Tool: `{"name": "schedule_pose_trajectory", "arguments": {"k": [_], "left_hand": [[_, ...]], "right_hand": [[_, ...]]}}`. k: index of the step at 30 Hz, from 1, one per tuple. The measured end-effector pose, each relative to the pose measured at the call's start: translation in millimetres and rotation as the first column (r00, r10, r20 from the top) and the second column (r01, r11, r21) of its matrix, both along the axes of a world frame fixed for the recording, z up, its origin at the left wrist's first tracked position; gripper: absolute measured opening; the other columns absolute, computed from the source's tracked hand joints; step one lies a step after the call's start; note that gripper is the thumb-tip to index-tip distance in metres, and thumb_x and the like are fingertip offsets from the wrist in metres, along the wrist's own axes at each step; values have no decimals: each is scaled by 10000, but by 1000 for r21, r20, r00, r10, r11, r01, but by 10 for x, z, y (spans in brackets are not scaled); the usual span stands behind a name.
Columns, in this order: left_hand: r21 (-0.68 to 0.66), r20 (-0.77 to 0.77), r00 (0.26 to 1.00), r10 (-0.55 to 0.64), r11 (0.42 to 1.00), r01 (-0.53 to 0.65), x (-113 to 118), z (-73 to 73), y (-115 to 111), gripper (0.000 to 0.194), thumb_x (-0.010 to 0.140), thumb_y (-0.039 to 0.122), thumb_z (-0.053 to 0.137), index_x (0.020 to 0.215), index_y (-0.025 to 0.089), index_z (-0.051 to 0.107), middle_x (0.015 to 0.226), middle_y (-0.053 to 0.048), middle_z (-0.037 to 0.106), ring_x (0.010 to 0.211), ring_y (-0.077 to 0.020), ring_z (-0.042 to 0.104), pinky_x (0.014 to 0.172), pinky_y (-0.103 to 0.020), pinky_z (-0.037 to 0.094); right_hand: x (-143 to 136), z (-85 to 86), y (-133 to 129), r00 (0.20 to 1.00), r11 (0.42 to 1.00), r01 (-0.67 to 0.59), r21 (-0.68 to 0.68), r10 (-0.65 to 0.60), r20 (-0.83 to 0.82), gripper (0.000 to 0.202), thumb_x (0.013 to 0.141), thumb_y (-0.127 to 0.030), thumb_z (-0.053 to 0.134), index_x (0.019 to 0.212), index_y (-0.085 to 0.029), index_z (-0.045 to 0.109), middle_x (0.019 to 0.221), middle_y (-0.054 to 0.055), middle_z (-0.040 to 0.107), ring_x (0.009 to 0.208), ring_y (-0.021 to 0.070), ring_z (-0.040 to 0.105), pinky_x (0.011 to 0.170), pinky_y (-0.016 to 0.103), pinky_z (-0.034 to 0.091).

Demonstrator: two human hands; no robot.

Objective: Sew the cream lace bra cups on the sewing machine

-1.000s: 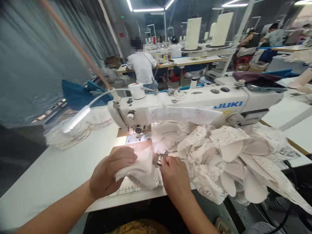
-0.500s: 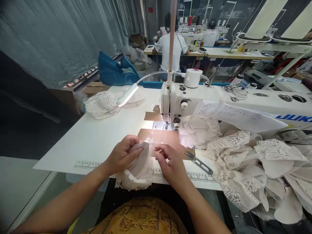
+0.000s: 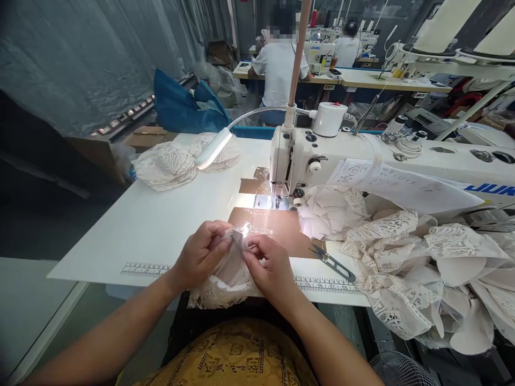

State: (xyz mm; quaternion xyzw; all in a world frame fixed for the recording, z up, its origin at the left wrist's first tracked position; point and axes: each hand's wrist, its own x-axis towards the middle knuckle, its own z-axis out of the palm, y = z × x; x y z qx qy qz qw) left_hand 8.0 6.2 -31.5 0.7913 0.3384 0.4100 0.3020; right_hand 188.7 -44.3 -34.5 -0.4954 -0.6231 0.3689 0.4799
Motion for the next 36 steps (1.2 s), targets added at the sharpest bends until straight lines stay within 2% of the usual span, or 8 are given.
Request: {"name": "schedule_pose_trajectory", "arguments": {"k": [6, 9, 13, 18, 22, 28, 32, 36], "left_hand": [[58, -29, 991, -133, 989, 134, 7, 48, 20, 84, 912, 188, 520, 974, 178, 576, 1005, -62, 609, 954, -168, 588, 840, -298, 486], [44, -36, 997, -70, 996, 71, -17, 36, 10, 102, 895, 207, 555, 993, 179, 551, 1005, -59, 617, 938, -169, 594, 823, -293, 489], [12, -33, 999, -32, 999, 33, -41, 9, 1, 234, 883, 195, 585, 1104, 184, 509, 1034, -55, 618, 937, -159, 602, 817, -272, 487], [-9, -12, 993, -119, 993, 119, -39, 24, 6, 110, 901, 171, 540, 1011, 183, 537, 1000, -48, 617, 934, -155, 603, 842, -280, 487], [-81, -58, 995, -77, 994, 72, -61, 8, 9, 269, 873, 230, 597, 1123, 190, 505, 1006, -47, 620, 870, -157, 614, 760, -266, 509], [-20, 1, 978, -207, 978, 207, -67, 23, 48, 119, 915, 216, 524, 993, 162, 596, 1054, -104, 613, 988, -195, 588, 852, -336, 506], [-34, 28, 992, -124, 992, 125, -52, 79, 43, 128, 931, 214, 498, 955, 159, 611, 1024, -96, 619, 972, -190, 591, 850, -327, 501], [-69, 67, 995, 78, 995, -74, -125, 146, 71, 169, 956, 271, 473, 932, 169, 606, 945, -59, 635, 871, -164, 600, 754, -272, 497]], "right_hand": [[-56, -27, 17, 996, 994, -70, 79, 65, 68, 121, 878, -226, 517, 883, -205, 635, 813, 25, 622, 752, 146, 570, 698, 274, 476], [-77, -41, 7, 999, 999, 18, 48, -19, 28, 87, 851, -225, 563, 918, -209, 616, 792, 10, 623, 703, 134, 573, 675, 266, 487], [-88, -48, -1, 995, 997, 83, -8, -83, -56, 301, 822, -243, 613, 1116, -221, 555, 857, 13, 643, 670, 120, 583, 646, 254, 510], [-85, -27, 23, 1000, 999, 14, 39, -13, -22, 82, 859, -241, 574, 916, -205, 621, 803, 9, 647, 667, 121, 573, 635, 245, 492], [-79, -26, 50, 995, 996, -91, 5, 90, 49, 126, 889, -257, 528, 881, -199, 640, 863, 30, 661, 748, 148, 584, 677, 270, 476], [-81, -31, 58, 977, 981, -181, -69, 187, 98, 290, 924, -339, 479, 706, -180, 586, 667, -3, 551, 623, 125, 472, 566, 245, 399], [-69, -3, 66, 985, 981, -152, -117, 160, 58, 329, 907, -395, 506, 668, -180, 572, 605, -25, 478, 578, 113, 428, 525, 232, 361], [-68, 35, 127, 978, 980, -167, -110, 179, 110, 325, 925, -435, 479, 811, -185, 653, 687, -3, 571, 663, 143, 519, 618, 255, 420]]}}
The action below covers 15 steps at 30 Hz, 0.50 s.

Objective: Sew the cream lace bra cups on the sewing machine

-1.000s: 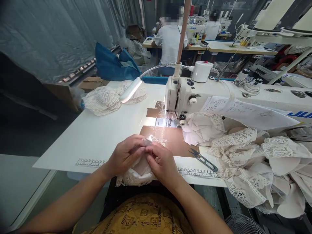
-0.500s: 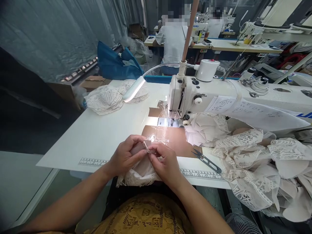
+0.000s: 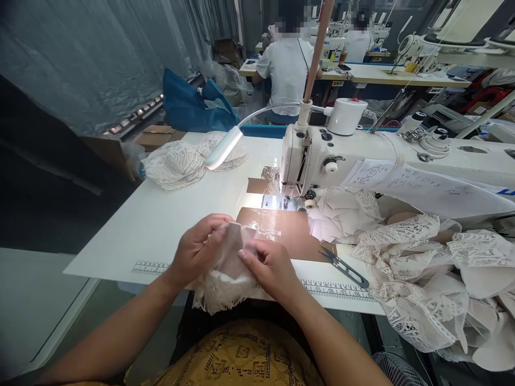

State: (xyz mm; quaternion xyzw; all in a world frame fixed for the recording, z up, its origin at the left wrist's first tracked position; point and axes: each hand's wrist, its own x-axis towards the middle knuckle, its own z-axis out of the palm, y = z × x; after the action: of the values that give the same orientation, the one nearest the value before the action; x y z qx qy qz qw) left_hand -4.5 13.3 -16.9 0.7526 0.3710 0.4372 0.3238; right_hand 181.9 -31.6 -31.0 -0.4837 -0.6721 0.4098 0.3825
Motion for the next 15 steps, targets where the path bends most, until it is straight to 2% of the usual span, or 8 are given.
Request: {"name": "schedule_pose_trajectory", "arguments": {"k": [2, 4, 6, 8, 10, 11, 13, 15], "left_hand": [[-18, 9, 988, 151, 988, -151, -91, 57, 40, 192, 964, 315, 470, 911, 179, 594, 777, -14, 610, 695, -131, 565, 613, -229, 466], [-7, 5, 968, 252, 968, -252, -204, 136, 76, 206, 962, 349, 474, 906, 188, 589, 691, 7, 575, 615, -121, 524, 551, -217, 432], [26, -21, 960, 279, 960, -279, -308, 224, 88, 210, 957, 366, 479, 917, 194, 593, 704, 1, 587, 624, -127, 531, 551, -221, 430], [50, -98, 961, 259, 966, -255, -371, 299, 65, 214, 954, 370, 477, 911, 195, 593, 691, 2, 589, 599, -127, 527, 523, -220, 410], [64, -212, 954, 212, 977, -203, -369, 340, 16, 216, 955, 357, 468, 895, 191, 590, 639, 15, 568, 545, -116, 506, 486, -216, 376], [64, -258, 949, 180, 983, -169, -341, 347, -10, 215, 958, 346, 460, 888, 187, 588, 617, 23, 556, 523, -109, 499, 474, -212, 363], [50, -292, 950, 112, 994, -102, -245, 339, -53, 219, 964, 324, 445, 872, 179, 580, 588, 40, 535, 489, -91, 481, 464, -200, 350], [16, -271, 961, 49, 999, -46, -123, 312, -69, 242, 971, 318, 426, 843, 172, 571, 583, 47, 519, 480, -81, 463, 467, -193, 357]], "right_hand": [[-5, 11, 44, 995, 1000, 1, 31, -4, 96, 342, 939, -446, 451, 935, -182, 668, 760, 23, 616, 725, 166, 553, 663, 277, 444], [-9, 11, 83, 978, 998, 8, 58, -20, 205, 376, 953, -446, 417, 1047, -173, 658, 860, 62, 652, 816, 199, 589, 727, 314, 469], [-8, 11, 103, 955, 996, 19, 85, -44, 295, 415, 958, -451, 394, 1152, -173, 633, 1044, 113, 659, 998, 252, 595, 837, 385, 477], [-8, 28, 99, 938, 989, 64, 133, -105, 329, 451, 949, -473, 401, 1235, -184, 597, 1252, 151, 585, 1208, 307, 504, 947, 469, 437], [-18, 70, 76, 946, 972, 140, 191, -188, 265, 495, 923, -506, 445, 1296, -199, 554, 1378, 158, 491, 1329, 331, 381, 1024, 530, 369], [-30, 96, 62, 961, 968, 161, 194, -198, 191, 519, 905, -519, 480, 1315, -205, 533, 1396, 153, 473, 1340, 327, 367, 1039, 534, 354], [-73, 144, 33, 994, 989, 113, 100, -111, -21, 534, 864, -523, 557, 1300, -215, 531, 1325, 130, 540, 1250, 293, 472, 1000, 479, 415], [-129, 160, 8, 962, 995, -50, -90, 24, -273, 452, 839, -508, 606, 1178, -209, 592, 1118, 84, 651, 1022, 229, 608, 854, 367, 508]]}}
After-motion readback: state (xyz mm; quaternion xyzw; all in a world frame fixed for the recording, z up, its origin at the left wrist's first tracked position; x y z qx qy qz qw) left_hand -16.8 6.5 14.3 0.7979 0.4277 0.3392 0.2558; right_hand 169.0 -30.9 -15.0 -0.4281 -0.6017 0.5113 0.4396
